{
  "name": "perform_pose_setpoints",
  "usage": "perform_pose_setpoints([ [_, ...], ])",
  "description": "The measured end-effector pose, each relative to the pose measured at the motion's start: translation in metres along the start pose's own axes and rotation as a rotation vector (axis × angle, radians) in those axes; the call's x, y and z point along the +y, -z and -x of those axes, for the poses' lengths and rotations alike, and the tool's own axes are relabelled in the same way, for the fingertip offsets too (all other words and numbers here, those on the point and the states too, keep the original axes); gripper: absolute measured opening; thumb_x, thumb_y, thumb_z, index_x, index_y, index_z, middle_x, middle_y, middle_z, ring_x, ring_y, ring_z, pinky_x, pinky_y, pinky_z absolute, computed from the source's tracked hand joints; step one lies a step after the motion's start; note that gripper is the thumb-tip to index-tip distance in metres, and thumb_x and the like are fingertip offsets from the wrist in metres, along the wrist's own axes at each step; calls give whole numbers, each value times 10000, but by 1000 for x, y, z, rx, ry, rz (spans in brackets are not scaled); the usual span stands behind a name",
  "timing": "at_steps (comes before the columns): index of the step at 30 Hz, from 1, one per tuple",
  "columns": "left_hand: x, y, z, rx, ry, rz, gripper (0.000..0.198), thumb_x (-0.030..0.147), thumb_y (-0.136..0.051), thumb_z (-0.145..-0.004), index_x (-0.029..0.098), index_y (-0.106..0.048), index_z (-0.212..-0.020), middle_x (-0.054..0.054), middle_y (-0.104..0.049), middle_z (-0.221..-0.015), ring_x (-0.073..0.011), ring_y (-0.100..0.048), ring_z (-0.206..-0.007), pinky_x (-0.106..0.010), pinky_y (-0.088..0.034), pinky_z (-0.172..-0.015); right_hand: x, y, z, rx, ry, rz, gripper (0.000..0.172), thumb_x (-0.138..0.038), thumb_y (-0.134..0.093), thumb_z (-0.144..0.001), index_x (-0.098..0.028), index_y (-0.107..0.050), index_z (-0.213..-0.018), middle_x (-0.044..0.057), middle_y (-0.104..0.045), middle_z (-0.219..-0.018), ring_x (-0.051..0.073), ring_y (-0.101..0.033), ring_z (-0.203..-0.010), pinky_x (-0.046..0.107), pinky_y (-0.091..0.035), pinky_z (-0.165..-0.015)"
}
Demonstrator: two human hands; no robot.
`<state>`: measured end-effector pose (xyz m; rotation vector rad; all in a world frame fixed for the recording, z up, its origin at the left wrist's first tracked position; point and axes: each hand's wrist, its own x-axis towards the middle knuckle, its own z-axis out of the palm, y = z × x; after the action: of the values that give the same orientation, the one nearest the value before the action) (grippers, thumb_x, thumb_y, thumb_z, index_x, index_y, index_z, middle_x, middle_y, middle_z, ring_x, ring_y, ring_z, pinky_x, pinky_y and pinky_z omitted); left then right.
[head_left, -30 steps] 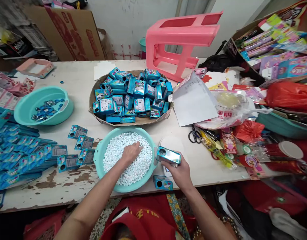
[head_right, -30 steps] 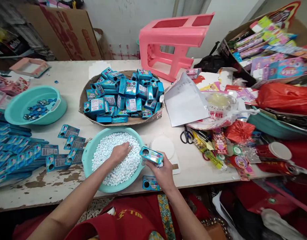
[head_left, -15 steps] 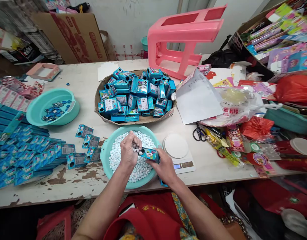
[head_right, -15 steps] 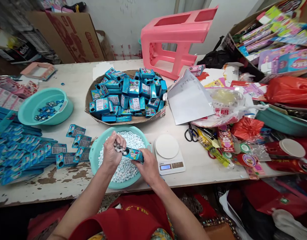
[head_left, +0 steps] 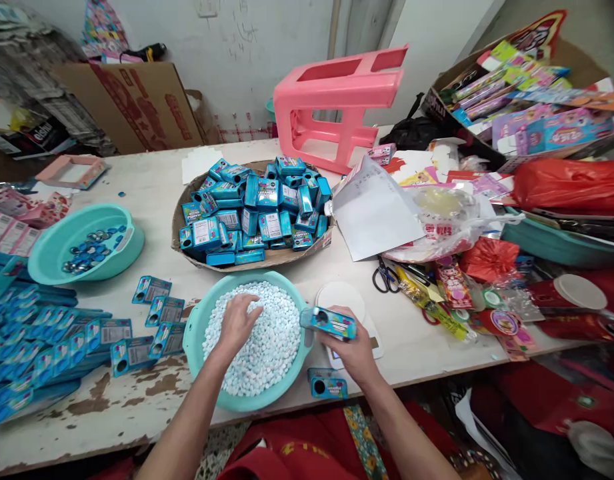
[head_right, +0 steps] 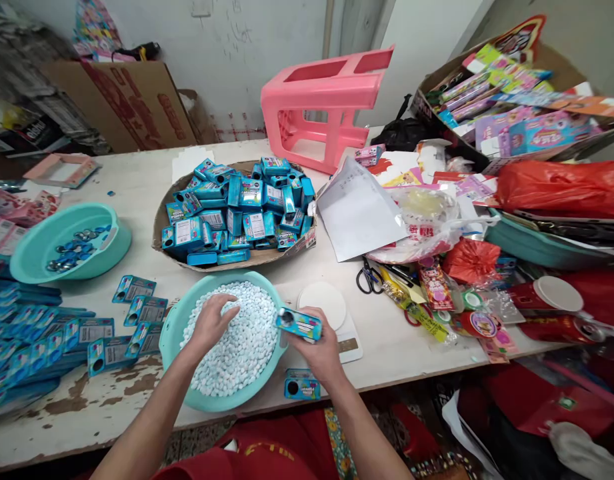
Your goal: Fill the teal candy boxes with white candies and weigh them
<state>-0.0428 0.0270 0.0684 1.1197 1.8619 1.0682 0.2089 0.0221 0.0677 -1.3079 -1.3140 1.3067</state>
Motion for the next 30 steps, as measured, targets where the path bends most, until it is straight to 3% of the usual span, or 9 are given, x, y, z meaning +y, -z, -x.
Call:
perform_pose_setpoints([
  [2,-9,7,-16,25,-68,-244,235,452,-596,-747,234,-628,-827,-65,-653,-951,-261,-584,-938,-367,-465,-793,16,22,-9,130,-37,26,409,-367,-766,-654,-174,-602,-976,43,-665,-887,207,-632,-813,358,-514,-752],
  [5,8,-1,-54,110,-176,-334,286,441,-496,-825,227,-602,-982,-63,-650,-1014,-236,-608,-932,-359,-451,-845,48,46,-29,231,-73,72,422,-393,-766,-629,-161,-615,-948,41,-673,-840,213,-630,-801,377,-513,-750],
  [9,48,-57,-121,52,-245,-455,467,441,-512,-819,192,-491,-1214,-120,-590,-1175,-248,-608,-969,-356,-455,-832,84,55,-49,246,-60,111,413,-398,-748,-632,-159,-620,-943,45,-675,-865,218,-629,-840,393,-507,-792],
  [13,59,-125,-174,-13,-124,-658,689,476,-553,-787,137,-343,-1349,-223,-512,-1269,-346,-523,-1143,-431,-420,-886,98,62,-49,223,-40,135,582,-390,-773,-607,-167,-567,-1104,83,-648,-1057,236,-618,-969,422,-490,-880],
  [17,62,-140,-195,11,-58,-733,558,304,-533,-801,125,-377,-1305,-213,-578,-1144,-330,-566,-1064,-428,-426,-863,83,83,-28,361,69,269,605,-386,-700,-727,-170,-477,-1246,133,-526,-1261,257,-511,-1170,465,-430,-984],
  [21,81,-102,-157,144,-108,-395,479,288,-555,-767,179,-448,-1221,-105,-615,-988,-249,-611,-883,-352,-492,-736,40,86,-7,480,286,446,548,-340,-663,-785,-199,-455,-1272,138,-520,-1247,276,-490,-1189,502,-427,-987],
  [25,97,-62,-51,-103,-42,148,489,342,-643,-698,215,-508,-1150,-27,-599,-846,-151,-586,-605,-232,-463,-468,-1,44,-7,175,518,602,610,-356,-745,-709,-270,-490,-1256,108,-480,-1343,344,-363,-1319,582,-321,-1061],
  [28,75,-43,10,-415,82,270,422,446,-606,-749,191,-576,-1084,-42,-614,-800,-164,-597,-623,-254,-485,-498,-15,4,-11,-94,578,557,430,-270,-635,-805,-307,-540,-1223,57,-553,-1288,293,-442,-1277,540,-304,-1088],
  [30,40,-26,20,-349,94,241,428,503,-479,-829,183,-590,-1091,-80,-639,-895,-208,-628,-795,-321,-523,-663,-17,-13,-8,-126,513,406,387,-239,-596,-828,-278,-548,-1210,62,-603,-1211,254,-535,-1178,474,-387,-1042],
])
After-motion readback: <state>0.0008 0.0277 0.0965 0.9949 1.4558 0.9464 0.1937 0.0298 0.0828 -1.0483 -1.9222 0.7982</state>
